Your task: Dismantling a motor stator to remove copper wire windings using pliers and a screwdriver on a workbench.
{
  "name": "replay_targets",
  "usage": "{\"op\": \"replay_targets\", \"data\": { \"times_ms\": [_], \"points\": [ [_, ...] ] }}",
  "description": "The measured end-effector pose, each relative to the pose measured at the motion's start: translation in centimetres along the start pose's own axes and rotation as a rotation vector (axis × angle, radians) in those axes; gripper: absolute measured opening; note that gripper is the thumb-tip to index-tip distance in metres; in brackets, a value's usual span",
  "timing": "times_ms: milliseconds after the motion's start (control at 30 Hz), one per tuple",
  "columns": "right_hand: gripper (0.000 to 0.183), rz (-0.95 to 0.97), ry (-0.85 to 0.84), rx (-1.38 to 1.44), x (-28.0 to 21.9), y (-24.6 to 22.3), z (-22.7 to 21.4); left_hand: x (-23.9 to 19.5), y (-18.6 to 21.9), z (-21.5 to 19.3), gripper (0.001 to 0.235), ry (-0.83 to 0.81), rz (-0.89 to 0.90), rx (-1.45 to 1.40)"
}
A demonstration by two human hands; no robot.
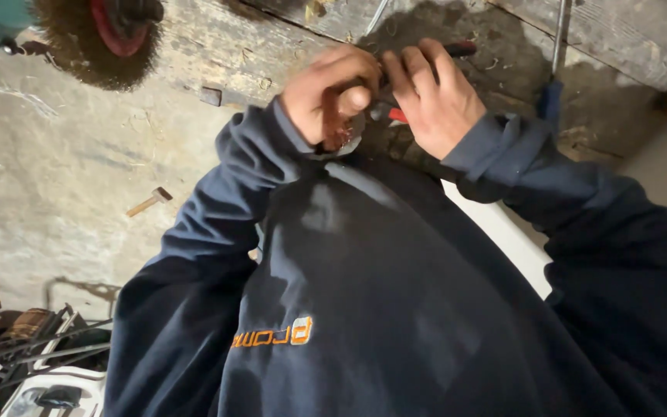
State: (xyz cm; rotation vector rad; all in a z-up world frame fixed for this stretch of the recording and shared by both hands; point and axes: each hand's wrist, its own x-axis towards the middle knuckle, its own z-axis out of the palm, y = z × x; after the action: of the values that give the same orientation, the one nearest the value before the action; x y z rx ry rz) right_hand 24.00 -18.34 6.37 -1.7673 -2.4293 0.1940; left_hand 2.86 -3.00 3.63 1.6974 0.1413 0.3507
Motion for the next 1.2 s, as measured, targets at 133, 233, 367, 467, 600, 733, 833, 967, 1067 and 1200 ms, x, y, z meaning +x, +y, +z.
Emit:
{"op": "replay_targets", "data": {
  "times_ms": [133, 233, 367, 467, 600, 733, 833, 967, 1067, 1200],
  "points": [
    [0.058, -0.002, 0.013, -0.076, 0.3, -0.9, 0.0, -1.4, 0.7, 0.0, 0.057, 0.161, -0.019, 0.183],
    [0.054, 0.057, -0.039, 0.046, 0.0, -0.9, 1.0, -2.5, 1.3, 0.0, 0.06, 0.244, -0.035, 0.354],
    [0.058, 0.012, -0.089, 0.011, 1.6, 0.1, -0.6, -5.6, -0.4, 1.4, 0.041, 0.349, -0.18, 0.179],
    [0.072, -0.059, -0.099, 0.037, 2.3, 0.7, -1.0, -5.8, -0.6, 2.1, 0.043, 0.434, -0.18, 0.159],
    [0.068, -0.068, -0.129, 0.122, 1.3, 1.2, -0.1, -5.6, 0.5, 1.6, 0.054, 0.465, -0.212, 0.101],
    [0.072, 0.117, -0.348, 0.289, 1.7, 0.9, -0.8, -5.1, 0.0, -0.5, 0.055, 0.367, -0.096, 0.112],
    [0.072, 0.267, -0.457, 0.358, 1.8, -0.7, -1.6, -4.4, 0.0, -2.1, 0.052, 0.235, -0.114, 0.084],
    [0.074, 0.429, -0.313, 0.493, -0.9, -3.6, 2.6, -4.1, -0.9, -3.3, 0.048, 0.025, -0.207, 0.094],
    [0.08, 0.58, -0.179, 0.499, -1.2, -8.6, 1.3, -4.9, -3.1, -3.6, 0.043, 0.023, 0.068, 0.095],
    [0.079, 0.745, -0.105, 0.303, -2.2, -12.0, 2.2, -4.1, -2.5, -4.1, 0.039, -0.123, 0.186, 0.179]
  ]
}}
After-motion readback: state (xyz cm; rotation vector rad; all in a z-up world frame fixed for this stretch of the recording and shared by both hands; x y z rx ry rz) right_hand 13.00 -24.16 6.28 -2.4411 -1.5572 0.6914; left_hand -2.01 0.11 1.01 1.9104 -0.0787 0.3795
